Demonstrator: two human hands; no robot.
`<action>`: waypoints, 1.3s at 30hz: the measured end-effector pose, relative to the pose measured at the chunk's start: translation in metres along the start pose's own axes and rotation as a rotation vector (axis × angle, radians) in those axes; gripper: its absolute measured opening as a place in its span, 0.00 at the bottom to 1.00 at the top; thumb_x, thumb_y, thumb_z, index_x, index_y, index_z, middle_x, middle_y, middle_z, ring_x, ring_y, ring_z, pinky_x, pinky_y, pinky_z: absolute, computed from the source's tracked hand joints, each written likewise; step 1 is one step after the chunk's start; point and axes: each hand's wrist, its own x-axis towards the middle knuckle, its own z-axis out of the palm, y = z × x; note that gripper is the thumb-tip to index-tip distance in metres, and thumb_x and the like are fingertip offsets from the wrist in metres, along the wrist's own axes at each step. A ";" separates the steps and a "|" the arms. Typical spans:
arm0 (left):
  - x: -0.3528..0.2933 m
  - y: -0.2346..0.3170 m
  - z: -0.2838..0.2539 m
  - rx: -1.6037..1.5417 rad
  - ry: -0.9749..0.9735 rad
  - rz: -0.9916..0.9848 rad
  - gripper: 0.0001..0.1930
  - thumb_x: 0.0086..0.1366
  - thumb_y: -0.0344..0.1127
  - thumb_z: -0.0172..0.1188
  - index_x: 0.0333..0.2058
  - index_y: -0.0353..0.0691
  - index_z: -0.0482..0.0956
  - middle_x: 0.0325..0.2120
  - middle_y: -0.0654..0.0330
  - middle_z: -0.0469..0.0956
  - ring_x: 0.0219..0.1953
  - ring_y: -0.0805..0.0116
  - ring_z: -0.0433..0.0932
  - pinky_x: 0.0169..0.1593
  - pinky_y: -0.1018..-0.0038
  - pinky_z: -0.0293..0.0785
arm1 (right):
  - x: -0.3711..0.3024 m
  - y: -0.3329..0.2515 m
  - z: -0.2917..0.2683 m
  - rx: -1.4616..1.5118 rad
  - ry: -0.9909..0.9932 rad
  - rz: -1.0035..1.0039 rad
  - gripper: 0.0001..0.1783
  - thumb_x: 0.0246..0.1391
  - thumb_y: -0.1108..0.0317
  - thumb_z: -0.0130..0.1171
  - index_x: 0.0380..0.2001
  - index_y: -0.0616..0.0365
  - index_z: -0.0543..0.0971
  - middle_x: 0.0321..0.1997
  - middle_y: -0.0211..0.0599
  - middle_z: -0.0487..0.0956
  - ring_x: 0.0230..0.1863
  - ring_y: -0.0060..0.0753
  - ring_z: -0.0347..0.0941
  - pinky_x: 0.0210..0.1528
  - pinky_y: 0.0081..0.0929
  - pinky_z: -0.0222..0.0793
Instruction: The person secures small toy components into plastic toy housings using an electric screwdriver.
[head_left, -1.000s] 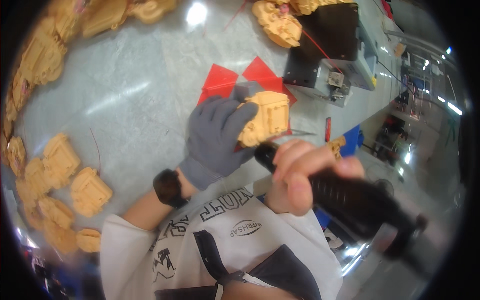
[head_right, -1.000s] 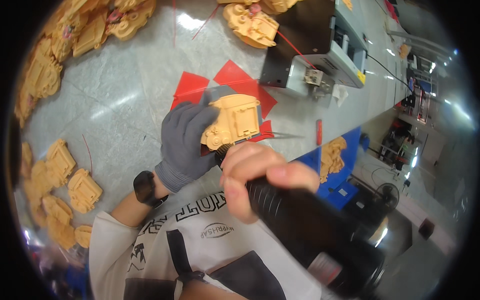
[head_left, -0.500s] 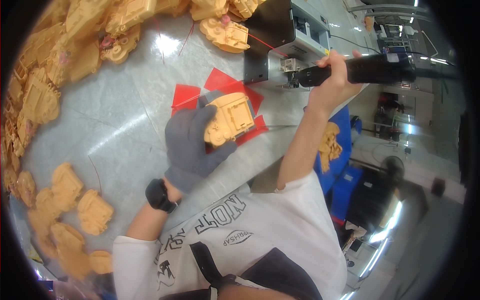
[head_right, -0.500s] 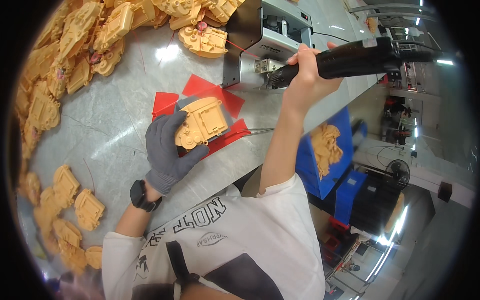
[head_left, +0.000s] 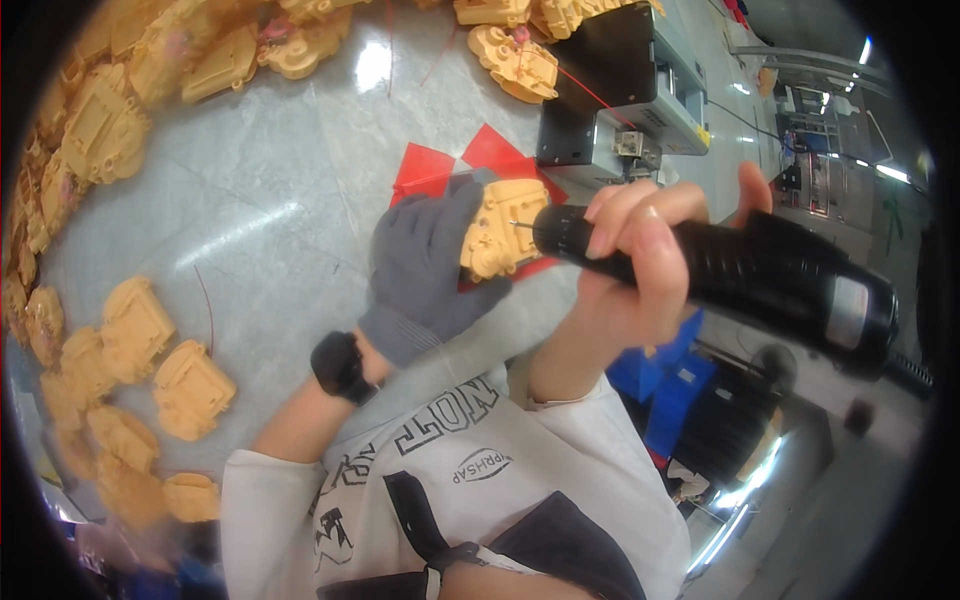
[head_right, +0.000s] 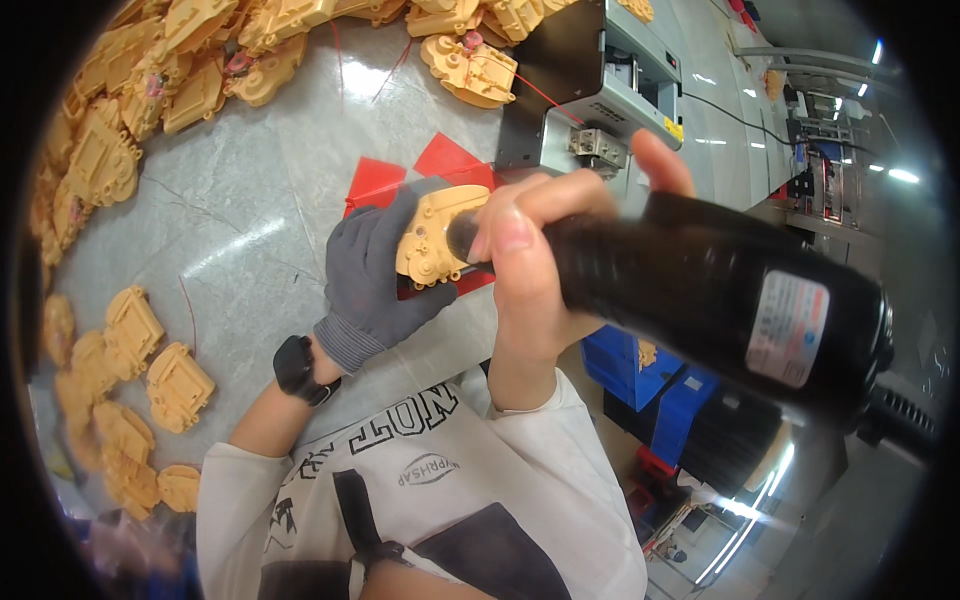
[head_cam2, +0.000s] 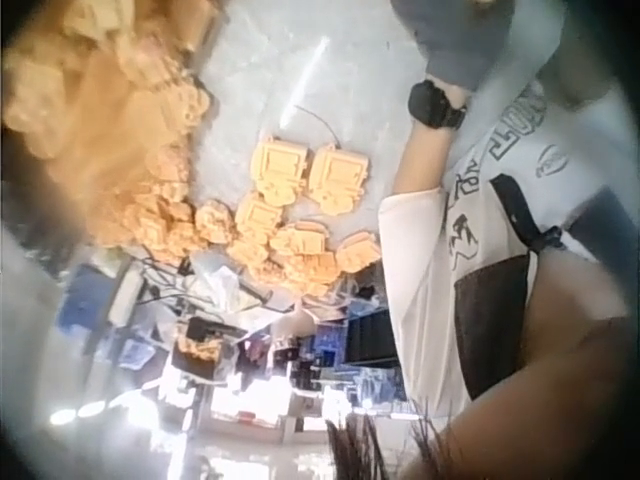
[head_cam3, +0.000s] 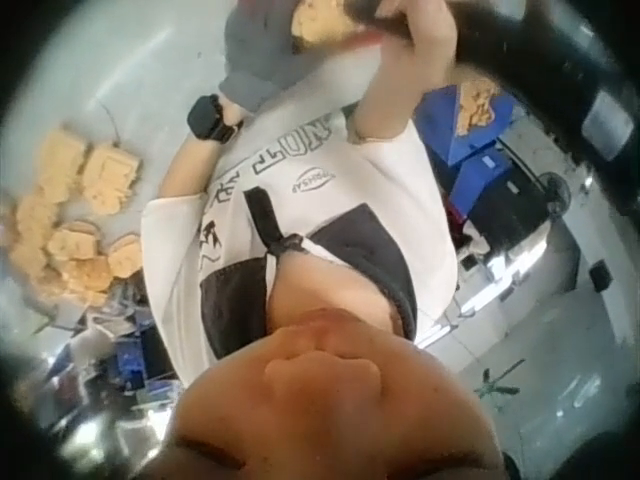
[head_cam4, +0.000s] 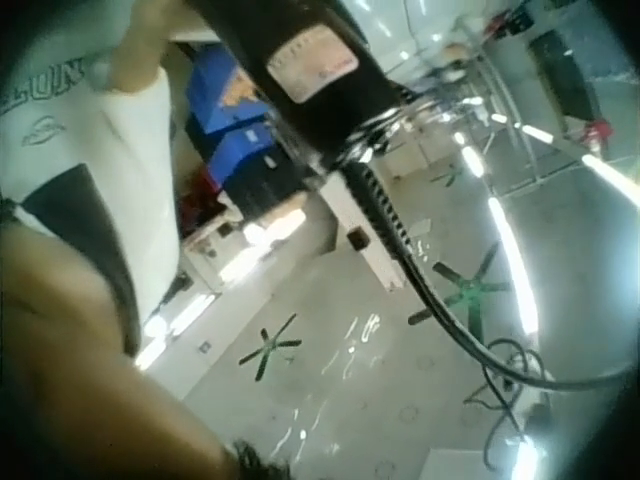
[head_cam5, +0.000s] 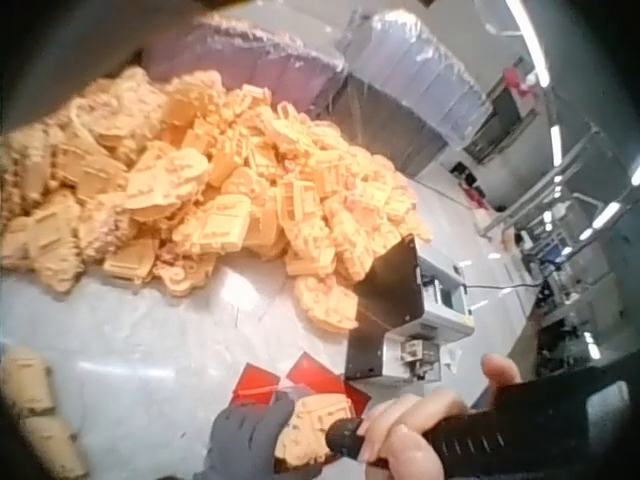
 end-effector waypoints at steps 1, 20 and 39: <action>0.001 0.000 0.001 -0.042 0.024 0.007 0.44 0.35 0.40 0.70 0.54 0.35 0.62 0.35 0.55 0.69 0.37 0.56 0.69 0.43 0.63 0.65 | 0.002 0.002 0.003 0.004 -0.006 0.002 0.39 0.41 0.80 0.53 0.57 0.64 0.48 0.17 0.34 0.69 0.16 0.29 0.67 0.25 0.28 0.68; 0.002 0.002 -0.008 -0.051 -0.050 -0.086 0.46 0.33 0.38 0.71 0.55 0.31 0.61 0.39 0.53 0.72 0.40 0.53 0.71 0.47 0.61 0.66 | 0.007 0.026 0.012 -0.091 0.011 0.110 0.31 0.39 0.79 0.58 0.48 0.64 0.56 0.17 0.37 0.73 0.15 0.24 0.68 0.24 0.16 0.66; -0.001 0.001 -0.003 -0.018 -0.057 -0.046 0.45 0.38 0.42 0.69 0.55 0.30 0.60 0.39 0.52 0.69 0.39 0.54 0.69 0.49 0.60 0.64 | 0.003 0.028 0.009 -0.188 0.055 0.180 0.30 0.43 0.78 0.48 0.53 0.59 0.56 0.16 0.35 0.66 0.13 0.27 0.62 0.22 0.28 0.63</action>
